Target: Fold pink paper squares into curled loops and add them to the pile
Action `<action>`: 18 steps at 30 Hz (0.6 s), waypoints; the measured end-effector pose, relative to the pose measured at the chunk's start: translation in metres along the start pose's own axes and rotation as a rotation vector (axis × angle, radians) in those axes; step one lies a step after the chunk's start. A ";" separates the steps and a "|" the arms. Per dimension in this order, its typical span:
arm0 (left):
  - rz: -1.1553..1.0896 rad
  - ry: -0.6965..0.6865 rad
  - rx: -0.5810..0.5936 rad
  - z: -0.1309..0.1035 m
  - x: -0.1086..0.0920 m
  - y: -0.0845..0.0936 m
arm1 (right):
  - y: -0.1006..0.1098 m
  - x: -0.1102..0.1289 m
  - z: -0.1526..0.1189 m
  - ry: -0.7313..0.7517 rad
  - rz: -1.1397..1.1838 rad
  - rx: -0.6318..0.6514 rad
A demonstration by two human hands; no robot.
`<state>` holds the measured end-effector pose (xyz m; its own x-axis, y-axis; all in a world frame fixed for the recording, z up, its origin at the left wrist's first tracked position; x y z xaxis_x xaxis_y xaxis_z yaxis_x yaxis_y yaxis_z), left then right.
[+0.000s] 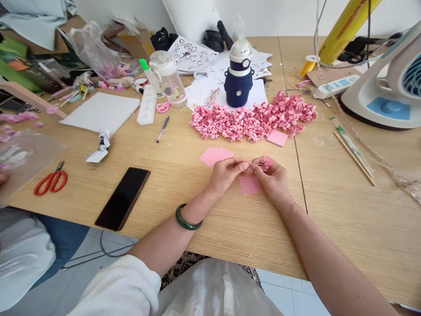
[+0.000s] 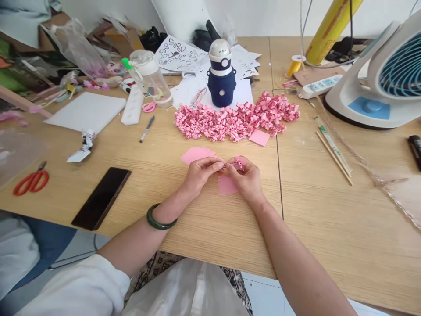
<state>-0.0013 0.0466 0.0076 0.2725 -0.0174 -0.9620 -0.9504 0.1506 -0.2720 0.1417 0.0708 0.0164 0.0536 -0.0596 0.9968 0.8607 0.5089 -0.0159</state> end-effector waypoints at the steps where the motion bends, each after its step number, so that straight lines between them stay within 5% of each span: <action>1: 0.000 0.003 0.000 0.000 0.000 0.000 | 0.000 -0.001 0.000 -0.005 0.008 0.001; 18: 0.093 0.027 0.082 0.002 -0.008 0.003 | -0.001 -0.003 0.003 -0.059 0.105 0.109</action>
Point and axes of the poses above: each hand's wrist, its own z-axis towards the middle knuckle, its own y-axis out of the back of the hand, x = y × z, the point moved 5 cm from there along z, towards the middle knuckle, and after that the axes turned 15 degrees about x, right-handed, at the moved point
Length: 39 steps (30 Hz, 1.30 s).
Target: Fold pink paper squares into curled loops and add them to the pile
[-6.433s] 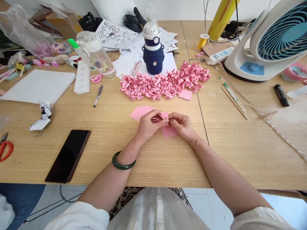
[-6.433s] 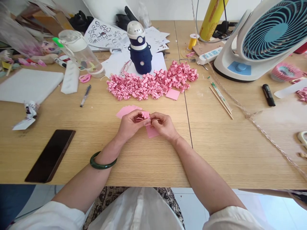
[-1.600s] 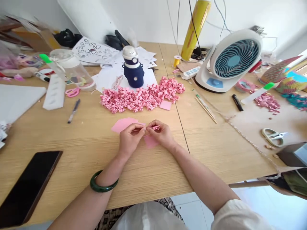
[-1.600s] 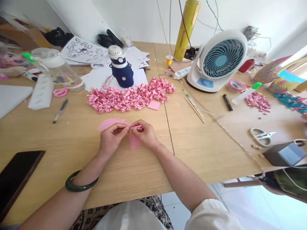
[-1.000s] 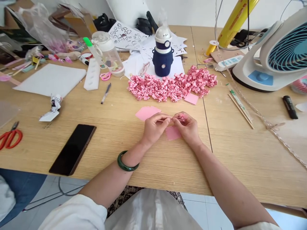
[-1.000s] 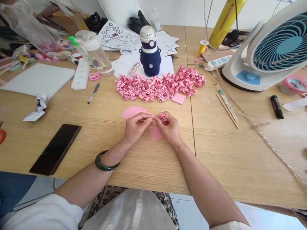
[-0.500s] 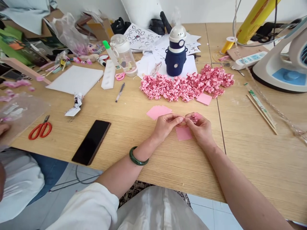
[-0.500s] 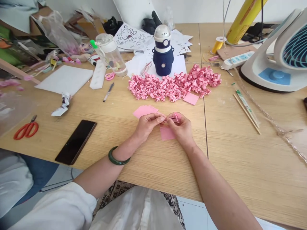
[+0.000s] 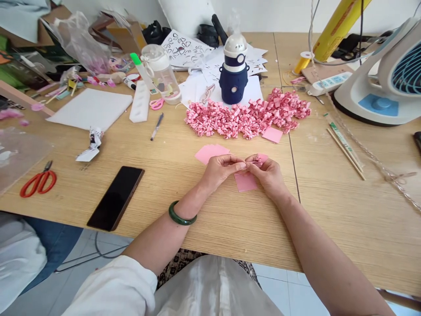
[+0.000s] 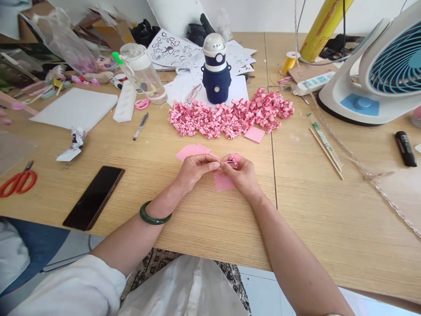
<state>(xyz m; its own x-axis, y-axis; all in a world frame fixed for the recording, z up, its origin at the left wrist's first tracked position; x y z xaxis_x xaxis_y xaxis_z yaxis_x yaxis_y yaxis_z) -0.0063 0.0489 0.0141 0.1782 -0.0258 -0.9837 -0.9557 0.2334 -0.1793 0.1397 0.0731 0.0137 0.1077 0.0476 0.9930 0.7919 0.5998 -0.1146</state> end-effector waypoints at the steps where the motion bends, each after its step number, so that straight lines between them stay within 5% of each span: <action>1: -0.002 0.002 0.005 0.000 0.000 0.001 | 0.000 0.000 0.000 -0.004 0.008 0.005; 15: 0.031 -0.007 0.053 0.000 -0.004 0.002 | -0.006 0.003 -0.001 -0.019 0.077 0.034; 25: -0.052 0.009 -0.029 -0.001 0.005 0.001 | 0.003 -0.002 0.000 0.008 0.015 -0.114; 39: 0.268 -0.163 -0.075 -0.003 -0.005 0.003 | 0.005 -0.006 -0.001 -0.048 -0.002 -0.104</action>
Point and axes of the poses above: each hand's wrist, its own z-axis towards the middle knuckle, its own y-axis out of the back of the hand, x = y × z, the point moved 5 cm from there along z, towards the middle knuckle, and after that the axes turned 15 degrees about x, right-handed, at the moved point
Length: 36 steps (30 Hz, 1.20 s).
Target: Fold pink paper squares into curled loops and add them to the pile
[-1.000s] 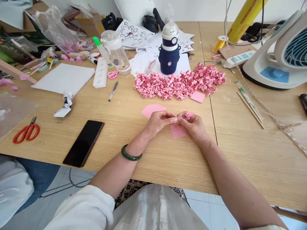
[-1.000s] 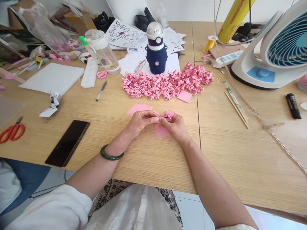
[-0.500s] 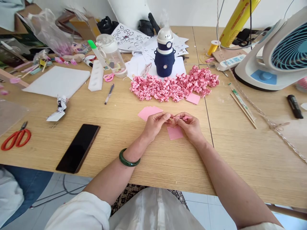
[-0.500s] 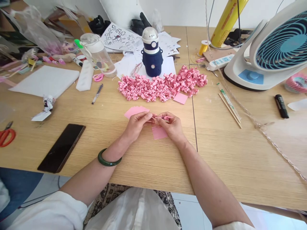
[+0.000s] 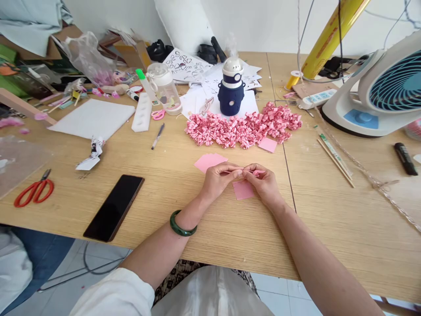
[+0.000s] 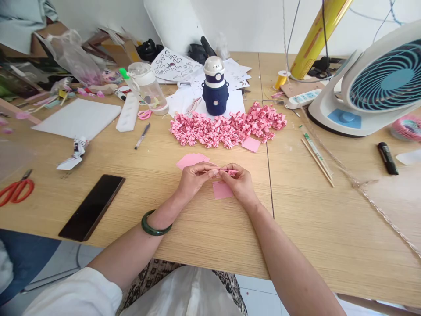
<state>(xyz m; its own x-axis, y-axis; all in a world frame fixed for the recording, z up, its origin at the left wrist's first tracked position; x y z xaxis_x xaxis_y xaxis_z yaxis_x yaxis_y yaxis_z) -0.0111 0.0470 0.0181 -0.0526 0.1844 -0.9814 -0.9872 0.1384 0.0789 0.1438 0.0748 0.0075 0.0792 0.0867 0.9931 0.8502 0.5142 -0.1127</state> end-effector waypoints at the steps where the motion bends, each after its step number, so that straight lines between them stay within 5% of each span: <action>1: 0.020 -0.011 -0.007 -0.001 -0.001 0.000 | 0.000 0.000 -0.001 0.009 -0.015 -0.006; 7: 0.034 0.066 -0.093 -0.005 0.008 0.007 | -0.004 -0.002 -0.001 0.044 -0.103 0.051; 23: -0.131 0.131 -0.020 -0.004 0.009 0.001 | -0.002 0.003 -0.002 0.027 -0.095 -0.048; 36: -0.120 0.145 -0.022 -0.002 0.011 0.001 | -0.004 0.005 -0.001 0.005 -0.109 -0.006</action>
Point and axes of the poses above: each hand's wrist, its own z-axis towards the middle knuckle, its own y-axis out of the back of the hand, x = y × z, the point moved 5 cm from there along z, towards the middle knuckle, and after that the axes turned 15 degrees about x, right-handed, at the moved point
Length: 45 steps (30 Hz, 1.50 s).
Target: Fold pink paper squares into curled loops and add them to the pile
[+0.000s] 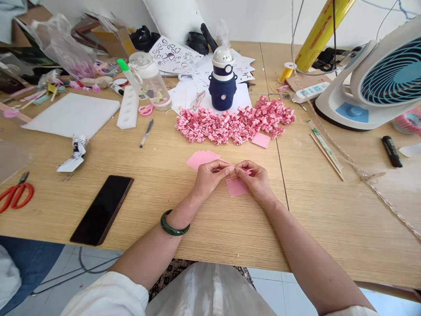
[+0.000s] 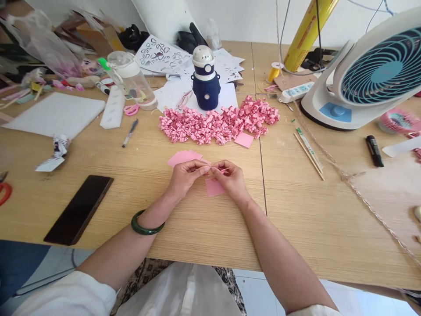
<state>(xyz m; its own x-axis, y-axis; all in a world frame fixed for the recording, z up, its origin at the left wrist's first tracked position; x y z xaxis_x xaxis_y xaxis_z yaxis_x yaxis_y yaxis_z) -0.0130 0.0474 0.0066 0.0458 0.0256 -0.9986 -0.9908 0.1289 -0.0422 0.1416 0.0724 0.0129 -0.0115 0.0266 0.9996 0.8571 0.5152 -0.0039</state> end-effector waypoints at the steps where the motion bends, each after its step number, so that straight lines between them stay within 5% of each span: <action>1: 0.003 -0.004 -0.003 0.000 0.000 0.000 | 0.000 0.001 0.000 0.008 -0.001 0.001; 17: -0.190 0.052 0.037 -0.001 0.002 -0.006 | 0.002 -0.006 0.000 -0.034 0.105 -0.039; 45: 0.051 -0.030 0.099 -0.001 -0.009 -0.003 | -0.001 0.002 0.000 0.000 0.098 0.072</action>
<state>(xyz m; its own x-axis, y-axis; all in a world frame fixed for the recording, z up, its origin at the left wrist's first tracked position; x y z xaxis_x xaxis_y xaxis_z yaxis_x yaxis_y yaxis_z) -0.0102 0.0462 0.0156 0.0014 0.0642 -0.9979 -0.9746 0.2237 0.0130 0.1409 0.0716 0.0145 0.0707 0.0805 0.9942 0.8148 0.5703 -0.1041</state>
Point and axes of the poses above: each hand's wrist, its own z-axis towards the middle knuckle, its own y-axis out of the back of the hand, x = y × z, the point moved 5 cm from there along z, towards the middle knuckle, and after that the axes turned 15 degrees about x, right-handed, at the moved point
